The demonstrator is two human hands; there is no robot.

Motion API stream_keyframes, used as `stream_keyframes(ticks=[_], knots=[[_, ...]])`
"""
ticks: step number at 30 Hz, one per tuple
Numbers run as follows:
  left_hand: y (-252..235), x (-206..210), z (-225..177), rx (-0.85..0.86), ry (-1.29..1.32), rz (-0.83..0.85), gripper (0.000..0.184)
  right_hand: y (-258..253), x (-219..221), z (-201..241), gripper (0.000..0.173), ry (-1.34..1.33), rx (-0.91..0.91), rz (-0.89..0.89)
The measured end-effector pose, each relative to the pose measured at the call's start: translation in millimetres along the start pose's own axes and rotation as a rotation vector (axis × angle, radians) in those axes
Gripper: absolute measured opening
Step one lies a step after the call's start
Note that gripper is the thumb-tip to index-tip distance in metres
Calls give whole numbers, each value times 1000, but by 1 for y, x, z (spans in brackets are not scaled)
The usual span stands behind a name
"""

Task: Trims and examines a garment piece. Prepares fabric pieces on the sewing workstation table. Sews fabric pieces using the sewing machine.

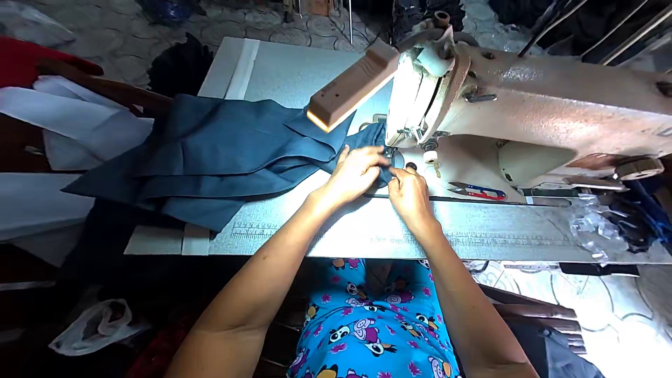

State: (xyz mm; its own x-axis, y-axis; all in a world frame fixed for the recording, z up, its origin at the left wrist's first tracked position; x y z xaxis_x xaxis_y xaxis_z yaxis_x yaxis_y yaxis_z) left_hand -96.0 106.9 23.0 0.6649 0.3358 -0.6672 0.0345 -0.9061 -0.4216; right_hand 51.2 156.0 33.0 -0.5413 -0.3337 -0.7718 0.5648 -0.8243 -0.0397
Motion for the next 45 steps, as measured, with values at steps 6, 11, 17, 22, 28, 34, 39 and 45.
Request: stream_keyframes(ticks=[6, 11, 17, 22, 28, 34, 39, 45], knots=[[6, -18, 11, -237, -283, 8, 22, -3, 7, -8, 31, -87, -18, -81], [31, -12, -2, -133, -331, -78, 19, 1, 4, -11, 40, -273, -4, -56], [59, -4, -24, 14, -345, -159, 16, 14, 4, -7, 18, -400, -38, -92], [78, -9, -46, 103, -334, -77, 15, 30, 4, -14, 12, -331, -141, -84], [30, -9, -61, 262, -251, 58, 34, 38, 12, -7, 8, -126, -184, -138], [-6, -2, -23, 183, -495, 259, 45, 34, 9, -6, 14, -88, -97, -99], [1, 1, -25, 181, -343, 190, 46, 37, 8, -8, 13, -91, -99, -102], [12, 11, -32, 100, -378, 240, 49, 41, 9, -9, 14, -75, -108, -116]])
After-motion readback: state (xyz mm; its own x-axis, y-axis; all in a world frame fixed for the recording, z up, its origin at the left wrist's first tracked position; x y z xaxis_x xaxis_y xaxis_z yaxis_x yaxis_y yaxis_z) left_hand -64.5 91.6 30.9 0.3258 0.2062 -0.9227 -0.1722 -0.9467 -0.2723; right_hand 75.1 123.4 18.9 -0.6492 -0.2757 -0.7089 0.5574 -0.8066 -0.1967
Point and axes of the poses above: each hand's wrist, its own y-axis away from the middle knuckle, its own x-axis out of the palm, z = x × y, the point moved 4 cm from there along -y, towards the middle knuckle, and after that the axes turned 11 degrees about x, right-handed, at the moved point
